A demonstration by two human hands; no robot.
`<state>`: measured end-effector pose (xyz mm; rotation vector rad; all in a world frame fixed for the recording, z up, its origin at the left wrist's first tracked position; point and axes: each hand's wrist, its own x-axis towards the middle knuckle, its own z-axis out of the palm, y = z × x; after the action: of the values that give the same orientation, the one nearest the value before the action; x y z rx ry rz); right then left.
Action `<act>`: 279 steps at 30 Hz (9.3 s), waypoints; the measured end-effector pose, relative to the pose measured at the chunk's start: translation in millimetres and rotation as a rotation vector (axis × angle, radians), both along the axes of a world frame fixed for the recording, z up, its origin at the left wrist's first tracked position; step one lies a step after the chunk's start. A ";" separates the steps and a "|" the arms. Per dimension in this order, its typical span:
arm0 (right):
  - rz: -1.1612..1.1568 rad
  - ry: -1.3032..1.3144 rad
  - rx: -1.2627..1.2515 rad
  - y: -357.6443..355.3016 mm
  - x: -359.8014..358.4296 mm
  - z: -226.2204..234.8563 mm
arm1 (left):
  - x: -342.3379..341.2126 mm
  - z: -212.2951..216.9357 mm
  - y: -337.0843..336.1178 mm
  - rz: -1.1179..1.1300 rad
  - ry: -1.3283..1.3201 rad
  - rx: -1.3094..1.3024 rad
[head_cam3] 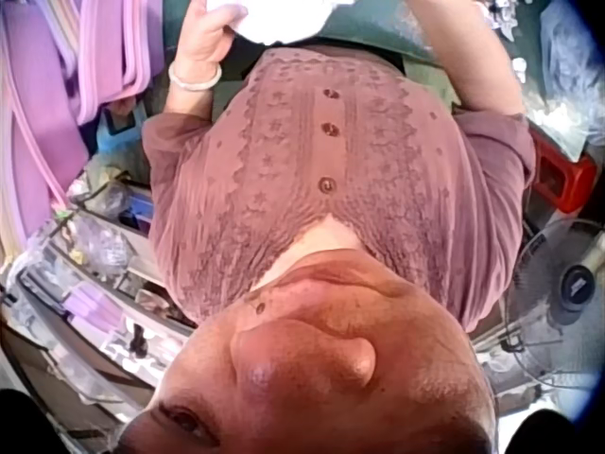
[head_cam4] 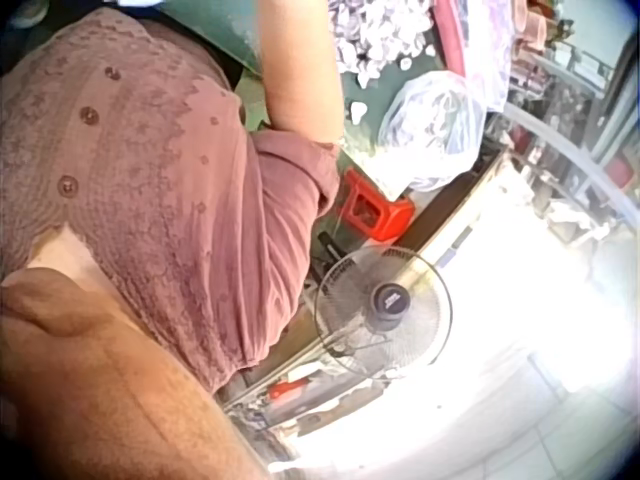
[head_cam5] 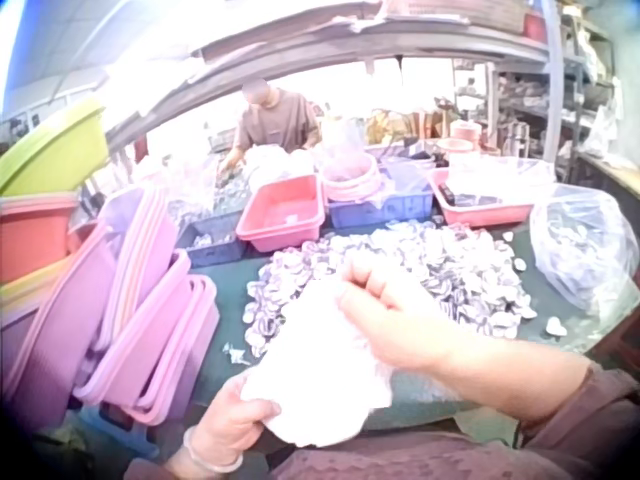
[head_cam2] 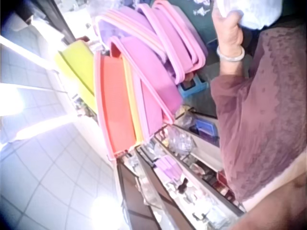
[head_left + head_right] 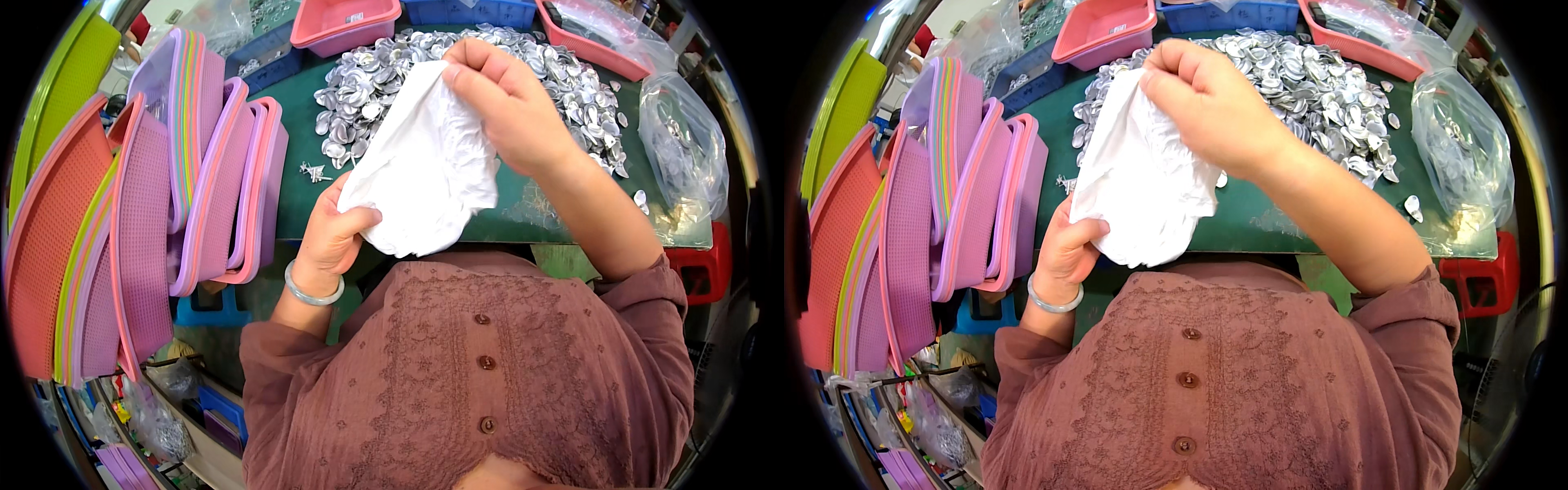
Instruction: The person picks up metal heart-shaped components from a pile, wipes them with a cloth, and places them into a plastic bag.
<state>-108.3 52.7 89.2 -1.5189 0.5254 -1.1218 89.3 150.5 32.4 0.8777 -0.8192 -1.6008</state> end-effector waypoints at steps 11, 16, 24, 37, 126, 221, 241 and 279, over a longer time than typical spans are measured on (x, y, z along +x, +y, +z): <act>0.515 -0.324 0.328 25.1 19.6 51.1 | 7.2 -23.2 -4.0 -0.133 0.417 -0.145; 0.401 -0.158 0.125 25.9 29.0 72.3 | -11.5 -19.1 -11.1 -0.338 0.519 -0.246; 0.417 -0.119 -0.042 32.0 26.6 102.8 | -17.5 -14.5 -1.4 -0.243 0.476 -0.227; 0.294 -0.229 -0.194 18.3 11.9 114.7 | -4.6 -30.2 -1.9 -0.107 0.415 -0.142; 0.161 0.107 0.177 11.3 -110.2 -17.2 | 99.1 -228.7 120.4 -0.627 -0.795 0.652; 0.326 -0.084 -0.383 73.5 -83.8 95.7 | -17.4 138.9 15.9 0.147 -0.736 -1.271; 0.752 -0.118 0.062 86.0 -90.8 130.5 | -94.0 132.3 24.1 -0.574 0.973 -0.961; 0.824 -0.490 -0.158 59.0 -67.4 39.7 | -118.8 77.1 44.7 -0.845 0.765 -0.602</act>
<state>-175.7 111.7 128.8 -1.3170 -0.5052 -0.8257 -29.5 195.2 109.5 -0.5890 -1.0598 -1.9947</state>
